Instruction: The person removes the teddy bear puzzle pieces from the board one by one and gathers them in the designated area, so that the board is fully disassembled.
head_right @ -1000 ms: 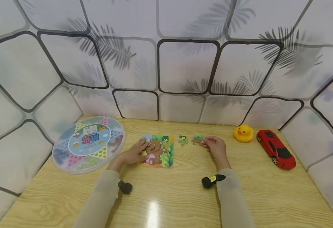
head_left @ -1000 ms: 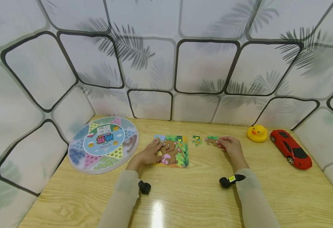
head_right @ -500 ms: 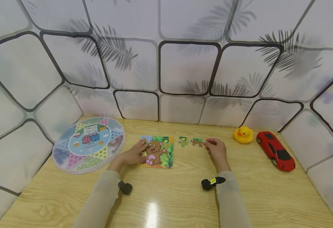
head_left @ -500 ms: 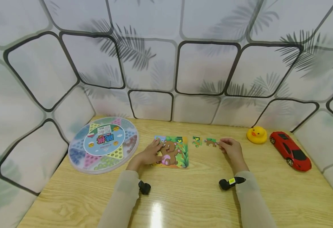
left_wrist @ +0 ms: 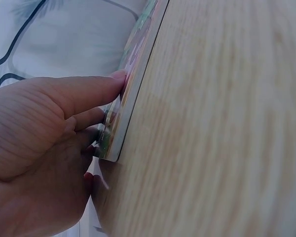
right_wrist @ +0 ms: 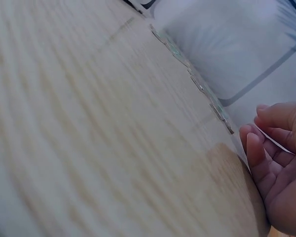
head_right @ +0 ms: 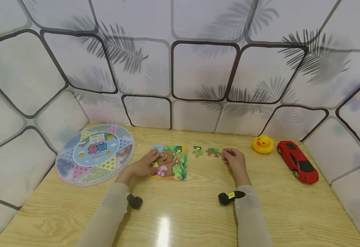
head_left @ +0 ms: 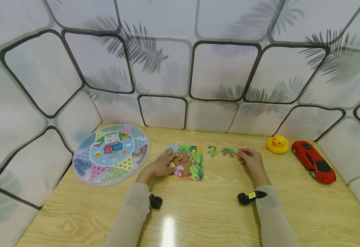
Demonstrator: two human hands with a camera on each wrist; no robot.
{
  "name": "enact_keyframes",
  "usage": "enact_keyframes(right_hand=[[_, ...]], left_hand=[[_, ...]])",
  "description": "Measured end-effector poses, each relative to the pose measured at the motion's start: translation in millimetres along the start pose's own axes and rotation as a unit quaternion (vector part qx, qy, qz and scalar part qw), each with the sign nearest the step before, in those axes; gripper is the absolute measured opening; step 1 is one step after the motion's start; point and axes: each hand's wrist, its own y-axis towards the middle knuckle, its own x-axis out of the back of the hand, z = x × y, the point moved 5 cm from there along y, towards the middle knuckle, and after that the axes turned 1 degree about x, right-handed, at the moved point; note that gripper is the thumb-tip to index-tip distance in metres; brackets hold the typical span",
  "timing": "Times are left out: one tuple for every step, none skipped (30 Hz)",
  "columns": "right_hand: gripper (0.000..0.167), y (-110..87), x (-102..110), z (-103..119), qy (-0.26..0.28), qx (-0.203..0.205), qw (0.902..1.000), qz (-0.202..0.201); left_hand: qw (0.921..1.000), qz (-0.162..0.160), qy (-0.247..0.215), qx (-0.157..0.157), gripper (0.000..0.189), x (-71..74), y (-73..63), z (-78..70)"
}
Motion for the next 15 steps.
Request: enact_keyframes(right_hand=[[0.033, -0.4, 0.2, -0.4, 0.005, -0.001, 1.0, -0.001], [0.032, -0.7, 0.5, -0.7, 0.011, -0.002, 0.9999, -0.003], [0.032, -0.7, 0.8, -1.1, 0.016, -0.003, 0.9999, -0.004], [0.032, -0.9, 1.2, -1.3, 0.021, -0.004, 0.9998, -0.005], [0.032, -1.2, 1.6, -1.3, 0.023, -0.006, 0.9997, -0.007], [0.032, -1.4, 2.3, -1.1, 0.024, -0.006, 0.9997, -0.009], [0.032, -1.6, 2.7, -1.0, 0.026, -0.007, 0.9996, -0.012], [0.031, -1.7, 3.0, -0.7, 0.029, -0.008, 0.9994, -0.015], [0.031, -2.0, 3.2, -0.3, 0.031, -0.008, 0.9993, -0.016], [0.031, -2.4, 3.3, 0.2, 0.033, -0.009, 0.9993, -0.018], [0.031, -2.9, 3.2, 0.8, 0.036, -0.008, 0.9992, -0.018], [0.03, -3.3, 3.1, 1.2, 0.038, -0.008, 0.999, -0.019], [0.03, -3.9, 2.8, 1.8, 0.04, -0.008, 0.999, -0.02], [0.03, -4.3, 2.6, 2.1, 0.044, -0.008, 0.9988, -0.022], [0.03, -4.9, 2.5, 2.4, 0.047, -0.01, 0.9986, -0.024]], left_hand=[[1.0, 0.0, 0.0, 0.002, 0.07, -0.3, -0.1, 0.2], [1.0, 0.0, 0.0, 0.003, 0.07, -0.6, -0.1, 0.4], [1.0, 0.001, 0.002, 0.005, 0.071, -0.7, 0.0, 0.6], [1.0, 0.0, 0.005, 0.004, 0.071, -0.8, 0.1, 0.8], [1.0, -0.001, 0.004, 0.002, 0.071, -1.0, 0.3, 0.7], [1.0, -0.002, 0.001, -0.001, 0.071, -1.1, 0.6, 0.6], [1.0, -0.002, -0.001, -0.002, 0.071, -1.2, 0.8, 0.4], [1.0, -0.003, -0.003, -0.004, 0.071, -1.4, 1.2, 0.5], [1.0, -0.003, -0.004, -0.004, 0.071, -1.6, 1.4, 0.7], [1.0, -0.003, -0.004, -0.004, 0.071, -1.8, 1.6, 0.9], [1.0, -0.004, -0.005, -0.004, 0.071, -1.8, 2.0, 1.0], [1.0, -0.003, -0.003, -0.002, 0.071, -1.8, 2.1, 1.1], [1.0, -0.004, -0.003, -0.001, 0.071, -1.7, 2.2, 1.2], [1.0, -0.003, -0.002, 0.001, 0.071, -1.5, 2.1, 1.2], [1.0, -0.001, -0.002, 0.003, 0.071, -1.4, 2.2, 1.0]])
